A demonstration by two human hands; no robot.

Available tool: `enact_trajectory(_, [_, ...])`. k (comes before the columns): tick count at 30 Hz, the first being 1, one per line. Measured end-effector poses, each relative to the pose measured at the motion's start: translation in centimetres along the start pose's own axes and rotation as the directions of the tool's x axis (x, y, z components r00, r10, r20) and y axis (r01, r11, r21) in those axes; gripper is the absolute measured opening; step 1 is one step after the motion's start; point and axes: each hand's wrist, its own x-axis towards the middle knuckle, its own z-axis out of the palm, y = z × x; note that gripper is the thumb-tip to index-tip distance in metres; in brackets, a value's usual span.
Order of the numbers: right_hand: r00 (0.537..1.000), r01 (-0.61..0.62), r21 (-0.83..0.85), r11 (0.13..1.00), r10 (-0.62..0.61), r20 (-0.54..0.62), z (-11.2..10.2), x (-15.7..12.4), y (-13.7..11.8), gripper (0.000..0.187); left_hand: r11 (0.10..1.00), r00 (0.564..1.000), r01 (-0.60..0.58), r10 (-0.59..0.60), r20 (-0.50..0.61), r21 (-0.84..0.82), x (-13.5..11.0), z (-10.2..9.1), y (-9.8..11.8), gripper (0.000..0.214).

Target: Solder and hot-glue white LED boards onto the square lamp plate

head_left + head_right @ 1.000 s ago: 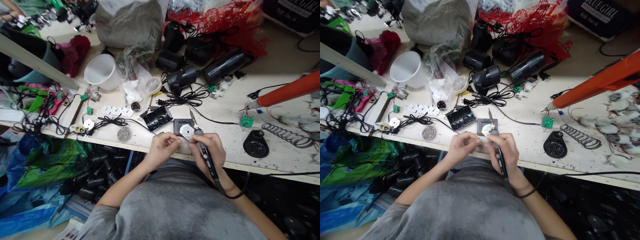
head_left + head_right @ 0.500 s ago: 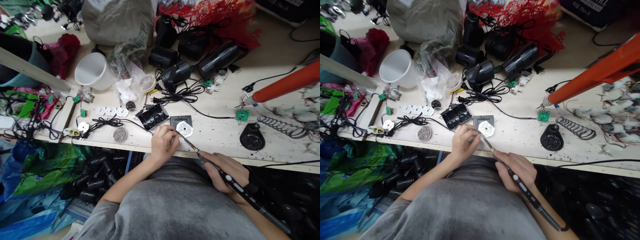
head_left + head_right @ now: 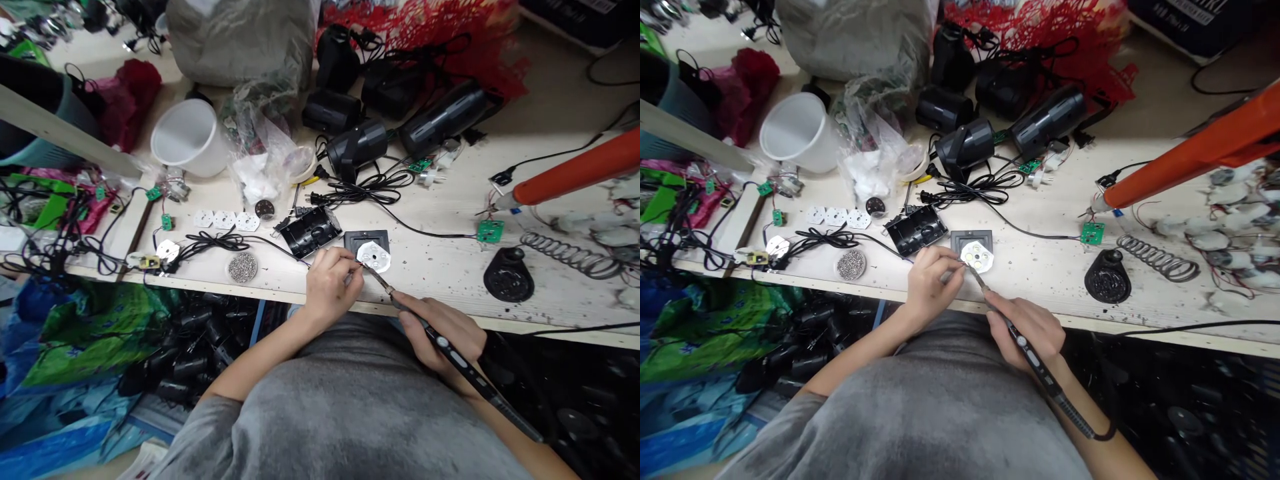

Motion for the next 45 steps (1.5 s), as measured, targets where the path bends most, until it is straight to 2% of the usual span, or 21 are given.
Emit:
enact_trajectory(5, [1.000,-0.029,-0.025,0.999,0.029,0.003,0.0,-0.1,-0.1,0.029,1.000,1.000,0.011,-0.010,0.002,-0.008,0.0,0.0,0.0,0.009])
enact_trajectory(9, [1.000,0.020,-0.019,1.000,-0.020,-0.010,0.1,-0.2,0.1,0.030,1.000,1.000,0.027,-0.027,0.005,-0.010,0.1,0.1,0.0,0.009])
enact_trajectory(22, [0.998,0.062,-0.023,0.998,-0.062,-0.011,0.2,0.1,0.1,0.031,0.999,0.999,0.032,-0.031,0.042,-0.018,0.1,-0.1,-0.1,0.009])
enact_trajectory(32, [0.998,0.058,-0.043,0.997,-0.059,-0.020,-1.2,-0.3,0.0,0.032,0.999,0.999,0.036,-0.036,0.027,-0.007,0.2,-0.1,0.0,0.010])
enact_trajectory(36, [0.998,-0.027,-0.025,0.999,0.025,-0.056,-1.8,-0.6,-0.3,0.033,1.000,0.999,0.030,-0.030,0.017,-0.007,0.2,-0.1,-0.1,0.009])
enact_trajectory(40, [0.983,-0.164,-0.089,0.983,0.154,-0.101,-3.1,-1.5,-0.1,0.035,0.999,0.999,0.027,-0.026,0.022,-0.032,0.3,-0.4,-0.1,0.007])
enact_trajectory(43, [0.964,-0.241,-0.230,0.943,0.204,-0.173,-4.8,-2.7,1.2,0.030,0.998,1.000,-0.018,0.018,-0.010,-0.067,0.5,-0.9,-0.2,0.005])
enact_trajectory(45, [0.932,-0.327,-0.377,0.867,0.230,-0.279,-6.1,-3.8,2.3,0.027,0.994,0.997,-0.073,0.071,-0.025,-0.086,0.5,-1.3,-0.3,0.004])
